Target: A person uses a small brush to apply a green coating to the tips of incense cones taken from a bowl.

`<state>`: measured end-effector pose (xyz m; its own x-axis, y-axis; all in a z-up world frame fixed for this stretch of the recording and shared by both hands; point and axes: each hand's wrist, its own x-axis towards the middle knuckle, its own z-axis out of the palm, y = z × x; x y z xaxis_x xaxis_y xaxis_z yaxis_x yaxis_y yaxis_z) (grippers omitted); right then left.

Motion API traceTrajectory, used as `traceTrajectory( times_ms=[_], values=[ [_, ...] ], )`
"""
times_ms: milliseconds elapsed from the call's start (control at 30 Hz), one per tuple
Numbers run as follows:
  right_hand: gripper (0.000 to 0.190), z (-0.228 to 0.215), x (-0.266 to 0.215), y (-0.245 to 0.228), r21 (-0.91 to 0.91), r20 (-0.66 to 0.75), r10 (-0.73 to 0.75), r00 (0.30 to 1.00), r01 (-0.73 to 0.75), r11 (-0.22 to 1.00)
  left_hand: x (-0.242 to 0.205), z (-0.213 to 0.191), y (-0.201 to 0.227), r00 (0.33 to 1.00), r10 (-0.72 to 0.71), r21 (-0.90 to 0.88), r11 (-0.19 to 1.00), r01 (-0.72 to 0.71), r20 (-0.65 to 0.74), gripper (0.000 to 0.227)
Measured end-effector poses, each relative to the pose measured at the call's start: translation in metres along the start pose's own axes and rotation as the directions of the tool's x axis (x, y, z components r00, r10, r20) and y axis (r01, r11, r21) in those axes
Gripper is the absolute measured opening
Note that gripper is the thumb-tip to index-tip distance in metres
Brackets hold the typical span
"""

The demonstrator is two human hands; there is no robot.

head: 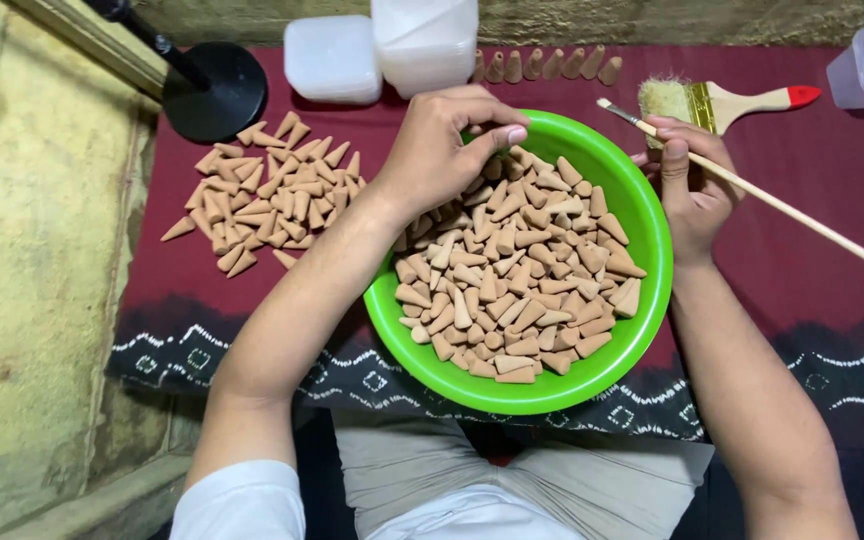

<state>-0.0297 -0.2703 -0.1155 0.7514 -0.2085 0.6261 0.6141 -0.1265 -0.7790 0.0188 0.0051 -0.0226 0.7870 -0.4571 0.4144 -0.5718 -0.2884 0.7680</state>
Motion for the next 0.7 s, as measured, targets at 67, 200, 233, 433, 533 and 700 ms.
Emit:
traceTrajectory(
  times_ms=[67,200,233,433,533,700],
  values=[
    [0.017,0.000,0.001,0.001,0.002,0.013,-0.016,1.000,0.016,1.000,0.000,-0.001,-0.004,0.999,-0.009,0.009,1.000,0.009,-0.048,0.010],
    [0.015,-0.002,0.001,0.002,-0.046,0.039,-0.046,0.998,0.048,0.998,0.000,0.000,-0.011,0.989,-0.088,0.015,0.996,0.091,-0.119,0.010],
    [0.015,-0.002,0.002,0.003,-0.037,0.045,-0.052,0.998,0.053,0.998,0.001,0.000,-0.013,0.988,-0.087,0.022,0.996,0.091,-0.128,0.010],
    [0.015,-0.005,0.002,0.007,-0.063,0.065,-0.078,0.995,0.082,0.995,0.003,-0.002,-0.019,0.953,-0.067,-0.001,0.998,0.070,-0.295,0.011],
    [0.012,-0.007,0.004,0.012,-0.064,0.081,-0.084,0.993,0.089,0.994,0.005,-0.010,-0.022,0.912,-0.087,0.062,0.991,0.122,-0.401,0.014],
    [0.010,-0.007,0.008,0.010,-0.122,0.134,-0.198,0.971,0.215,0.969,-0.008,-0.034,-0.015,0.880,-0.114,0.088,0.981,0.174,-0.461,0.014]
  ],
)
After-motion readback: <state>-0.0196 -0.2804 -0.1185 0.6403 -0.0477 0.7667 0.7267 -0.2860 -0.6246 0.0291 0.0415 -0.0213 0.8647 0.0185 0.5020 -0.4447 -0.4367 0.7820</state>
